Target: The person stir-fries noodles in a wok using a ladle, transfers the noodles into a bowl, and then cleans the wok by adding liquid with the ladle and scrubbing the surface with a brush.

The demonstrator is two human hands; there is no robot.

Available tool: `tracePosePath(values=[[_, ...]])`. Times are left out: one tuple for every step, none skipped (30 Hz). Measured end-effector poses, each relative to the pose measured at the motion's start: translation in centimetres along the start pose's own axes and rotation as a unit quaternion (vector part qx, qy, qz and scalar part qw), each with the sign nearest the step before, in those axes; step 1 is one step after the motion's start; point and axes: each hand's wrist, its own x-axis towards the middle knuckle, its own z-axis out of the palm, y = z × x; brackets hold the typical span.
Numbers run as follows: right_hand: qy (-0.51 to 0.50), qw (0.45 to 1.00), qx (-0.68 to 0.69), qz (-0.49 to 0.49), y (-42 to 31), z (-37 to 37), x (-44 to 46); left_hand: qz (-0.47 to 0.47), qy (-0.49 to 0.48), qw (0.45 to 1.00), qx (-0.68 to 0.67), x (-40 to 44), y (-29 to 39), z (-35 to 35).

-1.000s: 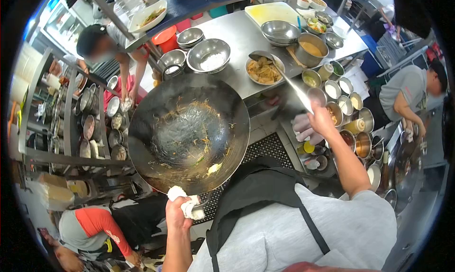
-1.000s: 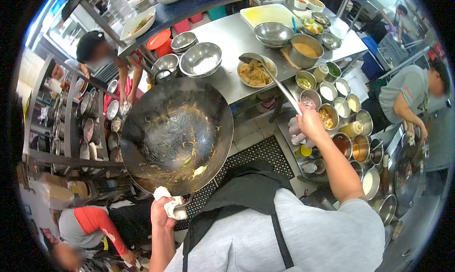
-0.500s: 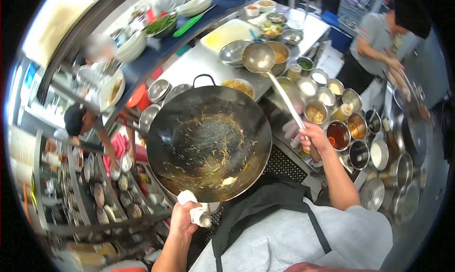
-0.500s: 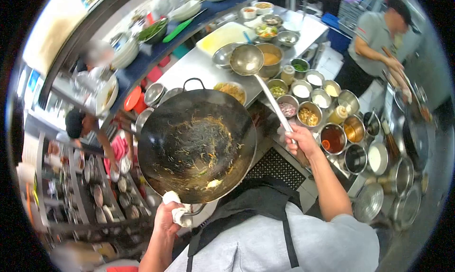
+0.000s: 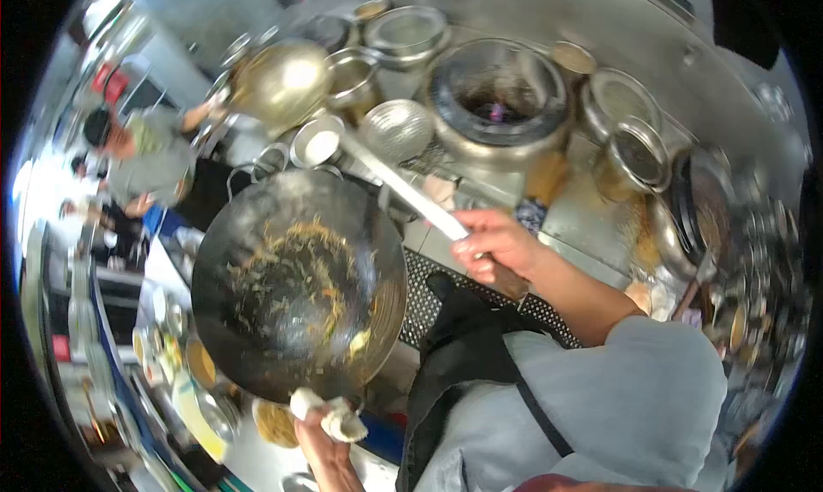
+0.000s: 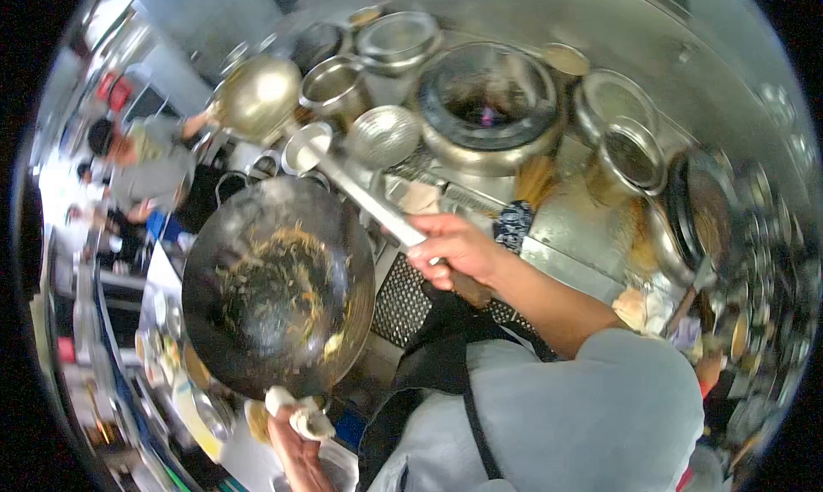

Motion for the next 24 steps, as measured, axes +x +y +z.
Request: tracePosePath(values=[[0.089, 0.993, -0.034, -0.064, 0.5, -1.0, -1.8, -0.003, -0.064, 0.998, 0.009, 2.7, 0.1, 0.7], [0.142, 0.981, -0.056, -0.119, 0.2, -2.0, -3.5, -0.007, -0.123, 0.992, 0.019, 4.9, 0.4, 2.7], [0.231, 0.949, -0.127, -0.172, -0.5, -3.0, -4.4, -0.013, -0.178, 0.984, 0.026, 7.1, 0.7, 5.4], [0.351, 0.891, -0.223, -0.182, -2.3, -3.4, -5.1, -0.040, -0.218, 0.975, 0.004, 10.2, 0.9, 8.0], [0.443, 0.830, -0.296, -0.167, -4.4, -4.9, -4.9, -0.069, -0.255, 0.964, -0.020, 13.4, 1.2, 11.2], [0.517, 0.757, -0.376, -0.137, -6.9, -6.2, -4.5, -0.096, -0.304, 0.947, -0.036, 15.3, 1.9, 14.9], [0.537, 0.669, -0.489, -0.157, -8.8, -10.4, -4.9, -0.110, -0.358, 0.925, -0.055, 16.6, 1.9, 18.7], [0.575, 0.596, -0.534, -0.173, -10.8, -14.3, -5.0, -0.109, -0.399, 0.910, -0.032, 18.5, 0.9, 22.8], [0.611, 0.526, -0.584, -0.090, -13.4, -19.5, -5.0, -0.107, -0.437, 0.893, -0.009, 19.7, 0.5, 26.9], [0.629, 0.483, -0.609, -0.024, -15.6, -21.8, -5.0, -0.110, -0.447, 0.888, 0.006, 18.6, 0.2, 31.1], [0.631, 0.442, -0.638, -0.008, -17.4, -24.7, -4.8, -0.112, -0.454, 0.884, 0.019, 17.4, -0.3, 34.9], [0.630, 0.399, -0.666, 0.010, -19.0, -28.5, -4.7, -0.133, -0.473, 0.871, 0.013, 18.8, -1.7, 38.4], [0.627, 0.357, -0.691, 0.029, -20.4, -32.8, -4.5, -0.155, -0.490, 0.858, 0.009, 20.5, -3.4, 41.6], [0.648, 0.358, -0.672, 0.017, -21.4, -37.0, -4.6, -0.156, -0.500, 0.852, 0.025, 20.6, -4.0, 43.0], [0.566, 0.331, -0.750, 0.092, -23.4, -38.1, -3.8, -0.198, -0.500, 0.842, 0.041, 20.2, -4.3, 45.3], [0.471, 0.299, -0.813, 0.168, -24.8, -38.8, -3.3, -0.188, -0.485, 0.852, 0.056, 20.6, -5.3, 47.1], [0.365, 0.261, -0.860, 0.242, -26.2, -39.4, -2.8, -0.178, -0.468, 0.862, 0.071, 21.1, -6.2, 48.6], [0.381, 0.476, -0.775, 0.164, -28.1, -42.4, -2.6, -0.175, -0.472, 0.858, 0.101, 21.6, -6.5, 49.5], [0.378, 0.663, -0.642, 0.075, -30.4, -46.8, -2.6, -0.172, -0.476, 0.852, 0.132, 22.1, -6.8, 50.1], [0.387, 0.737, -0.553, 0.039, -31.0, -48.1, -3.1, -0.168, -0.481, 0.845, 0.165, 22.6, -6.9, 50.5], [0.392, 0.800, -0.455, 0.001, -31.7, -49.4, -3.5, -0.163, -0.485, 0.842, 0.174, 23.3, -7.3, 50.6], [0.426, 0.789, -0.442, 0.021, -32.6, -48.1, -3.5, -0.156, -0.490, 0.839, 0.181, 24.2, -7.7, 50.8], [0.459, 0.778, -0.427, 0.041, -33.5, -46.7, -3.2, -0.148, -0.494, 0.836, 0.189, 25.3, -8.0, 51.0], [0.490, 0.765, -0.413, 0.061, -34.2, -44.7, -3.1, -0.145, -0.483, 0.841, 0.196, 26.2, -8.1, 51.3]])
